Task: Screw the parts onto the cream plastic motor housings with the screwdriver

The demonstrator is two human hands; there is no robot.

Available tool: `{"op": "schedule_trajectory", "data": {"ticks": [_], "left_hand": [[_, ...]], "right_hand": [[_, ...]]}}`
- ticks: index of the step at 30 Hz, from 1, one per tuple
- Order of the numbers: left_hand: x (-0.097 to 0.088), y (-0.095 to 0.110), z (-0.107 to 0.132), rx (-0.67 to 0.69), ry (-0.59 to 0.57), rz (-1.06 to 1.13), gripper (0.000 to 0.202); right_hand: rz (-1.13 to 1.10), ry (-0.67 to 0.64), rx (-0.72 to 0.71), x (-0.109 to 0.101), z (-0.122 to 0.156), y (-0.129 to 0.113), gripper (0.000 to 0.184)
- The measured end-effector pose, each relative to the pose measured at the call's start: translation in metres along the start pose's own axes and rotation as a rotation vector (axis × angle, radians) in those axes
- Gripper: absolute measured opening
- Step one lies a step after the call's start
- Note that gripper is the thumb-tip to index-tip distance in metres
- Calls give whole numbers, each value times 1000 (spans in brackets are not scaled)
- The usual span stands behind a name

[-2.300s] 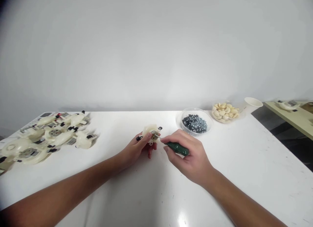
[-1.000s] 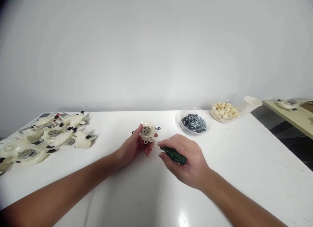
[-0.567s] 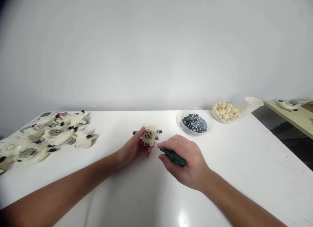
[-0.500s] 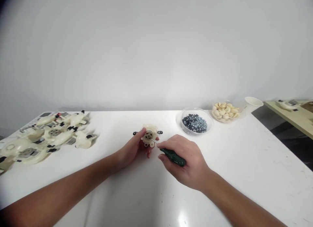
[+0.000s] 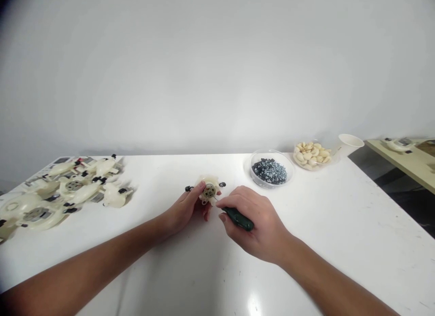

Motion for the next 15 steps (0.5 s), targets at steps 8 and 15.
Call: {"op": "schedule_trajectory", "data": {"ticks": [8,15], "left_hand": [[2,5,-1,-31,-21,96,70],[-1,-2,-4,-94,-51,250,71]], "right_hand": [[32,101,-87,-14,1,-15,31],[22,50,-75,-6,1,-13,34]]}}
Point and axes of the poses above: each hand's wrist, its own z-axis away from the middle knuckle, its own x-axis out of the palm, y = z × x, the point moved 7 cm from there along -z, towards the middle knuckle, and after that the axes turned 8 degrees about y, right-handed, at the moved point
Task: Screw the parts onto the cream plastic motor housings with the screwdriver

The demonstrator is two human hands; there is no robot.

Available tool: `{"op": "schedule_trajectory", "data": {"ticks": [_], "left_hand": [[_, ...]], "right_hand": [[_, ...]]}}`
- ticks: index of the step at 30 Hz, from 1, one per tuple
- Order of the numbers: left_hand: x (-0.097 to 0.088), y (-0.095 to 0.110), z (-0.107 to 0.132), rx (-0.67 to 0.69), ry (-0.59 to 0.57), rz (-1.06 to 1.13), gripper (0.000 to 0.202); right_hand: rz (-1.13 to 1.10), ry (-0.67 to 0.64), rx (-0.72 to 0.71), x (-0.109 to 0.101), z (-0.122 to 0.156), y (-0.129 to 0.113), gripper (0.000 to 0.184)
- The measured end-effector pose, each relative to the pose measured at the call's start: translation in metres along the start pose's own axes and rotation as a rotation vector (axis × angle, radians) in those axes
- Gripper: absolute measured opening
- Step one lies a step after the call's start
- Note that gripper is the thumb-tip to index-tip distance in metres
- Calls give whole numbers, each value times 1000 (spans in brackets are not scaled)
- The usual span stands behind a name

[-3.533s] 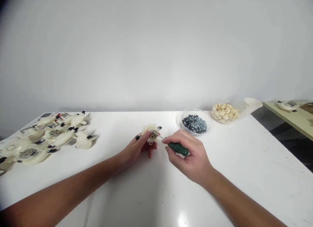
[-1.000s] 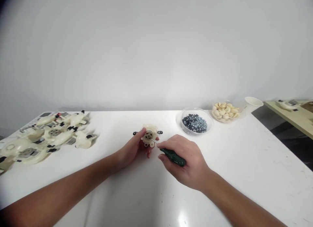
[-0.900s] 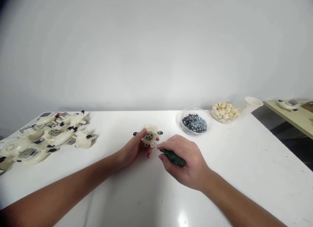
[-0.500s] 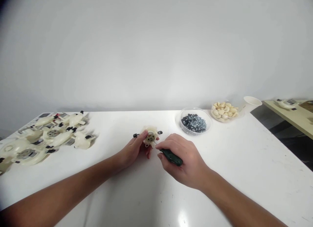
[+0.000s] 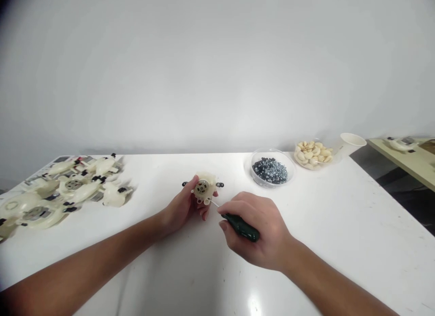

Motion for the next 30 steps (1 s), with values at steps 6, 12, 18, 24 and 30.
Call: {"op": "schedule_trajectory", "data": {"ticks": [6,12,18,24,30], "left_hand": [[-2,1,3,7,16,-47,67],[0,4,5,20,24,-120,69],[-2,-1,6,62,63,-258,68],[0,4,10,116,83,-370,70],[3,8,12,147,72,-417,70]], "right_hand": [[-11,-1,21,2,2,2,33],[-59,-9,37,2,5,6,34],[-34,-71,47,8,2,7,34],[-4,-99,66,7,2,6,32],[22,-124,95,12,1,9,30]]}}
Point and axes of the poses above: each hand's wrist, its own z-axis away from the middle knuckle, its own x-axis out of the palm, y = z × x, the point moved 7 cm from there along -z, towards the middle knuckle, and after that the axes turned 8 degrees about y, right-handed, at the moved point
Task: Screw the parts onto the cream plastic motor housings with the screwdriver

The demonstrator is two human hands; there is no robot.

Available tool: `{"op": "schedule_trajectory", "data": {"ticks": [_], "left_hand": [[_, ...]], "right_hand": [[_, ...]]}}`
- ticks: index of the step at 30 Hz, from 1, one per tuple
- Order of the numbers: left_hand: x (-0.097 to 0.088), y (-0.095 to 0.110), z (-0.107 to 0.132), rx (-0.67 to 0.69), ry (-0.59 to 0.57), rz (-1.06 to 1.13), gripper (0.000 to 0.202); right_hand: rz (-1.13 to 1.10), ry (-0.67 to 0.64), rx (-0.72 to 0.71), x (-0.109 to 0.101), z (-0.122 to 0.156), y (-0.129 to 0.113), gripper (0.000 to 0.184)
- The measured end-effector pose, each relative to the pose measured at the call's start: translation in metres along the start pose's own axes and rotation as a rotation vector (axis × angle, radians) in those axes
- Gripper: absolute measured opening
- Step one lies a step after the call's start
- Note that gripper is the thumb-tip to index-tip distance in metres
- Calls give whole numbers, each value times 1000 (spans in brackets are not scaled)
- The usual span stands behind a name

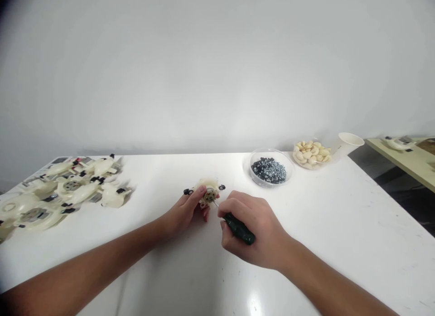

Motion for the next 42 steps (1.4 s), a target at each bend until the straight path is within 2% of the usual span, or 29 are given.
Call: {"op": "schedule_trajectory", "data": {"ticks": [6,15,20,26,29,32,37,42], "left_hand": [[2,-9,-4,-8,-6,101,68],[3,0,-4,46,-2,75,59],[3,7,-1,37,-13,68,52],[3,12,4,52,-34,-12,53],[3,10,3,55,-20,-41,52],[2,6,2,53,5,-25,52],[1,0,-3,-13,15,79,58],[1,-7,-7,-86,-1,193,67]], "right_hand": [[3,135,-30,-11,4,-2,29],[66,152,37,-12,1,3,20],[-31,187,169,-16,5,12,12],[-120,216,343,-16,6,23,2],[-124,164,384,-12,5,23,2],[-98,148,367,-11,4,21,3],[-87,280,325,-23,4,22,5],[-115,371,385,-31,5,31,3]]}}
Point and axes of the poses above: each hand's wrist, its own z-axis away from the middle knuckle, its own x-axis out of the palm, y = z × x, the point moved 7 cm from there along -z, towards the middle knuckle, and after that the axes turned 8 degrees about y, right-handed, at the moved point
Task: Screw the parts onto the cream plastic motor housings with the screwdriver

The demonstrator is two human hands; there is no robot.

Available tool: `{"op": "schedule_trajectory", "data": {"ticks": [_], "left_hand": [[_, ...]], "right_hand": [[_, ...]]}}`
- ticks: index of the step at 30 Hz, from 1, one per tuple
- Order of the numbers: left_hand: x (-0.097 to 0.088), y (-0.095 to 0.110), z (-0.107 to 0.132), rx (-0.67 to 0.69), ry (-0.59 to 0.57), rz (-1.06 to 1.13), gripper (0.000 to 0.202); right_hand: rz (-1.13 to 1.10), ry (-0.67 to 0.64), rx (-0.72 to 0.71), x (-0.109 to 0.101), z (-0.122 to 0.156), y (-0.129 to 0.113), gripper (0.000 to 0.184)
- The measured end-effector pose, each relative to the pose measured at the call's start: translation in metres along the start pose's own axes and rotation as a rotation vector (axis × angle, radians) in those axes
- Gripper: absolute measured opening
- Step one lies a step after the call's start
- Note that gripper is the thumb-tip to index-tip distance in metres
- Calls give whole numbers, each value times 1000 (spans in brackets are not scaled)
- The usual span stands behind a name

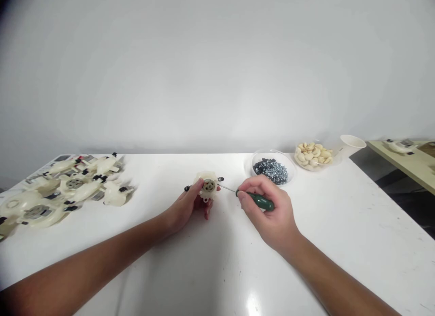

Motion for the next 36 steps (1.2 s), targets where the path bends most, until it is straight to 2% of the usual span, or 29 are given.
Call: {"op": "schedule_trajectory", "data": {"ticks": [5,13,24,31,36], "left_hand": [[1,1,2,42,-3,-100,66],[6,17,10,152,9,-174,50],[10,16,13,132,-26,-124,43],[4,9,4,86,33,7,48],[5,14,7,110,37,-34,47]], "right_hand": [[-22,-24,55,6,1,5,4],[24,9,-12,2,1,-1,6],[44,-48,-36,7,0,1,6],[73,-9,-38,-5,-5,2,5],[23,-56,-25,2,-1,0,4]]}}
Point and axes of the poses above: each hand's wrist, its own z-axis away from the middle knuckle, its own x-axis out of the palm, y = z × x, the point moved 7 cm from there along -z, towards the middle knuckle, and after that the axes turned 8 degrees about y, right-handed, at the moved point
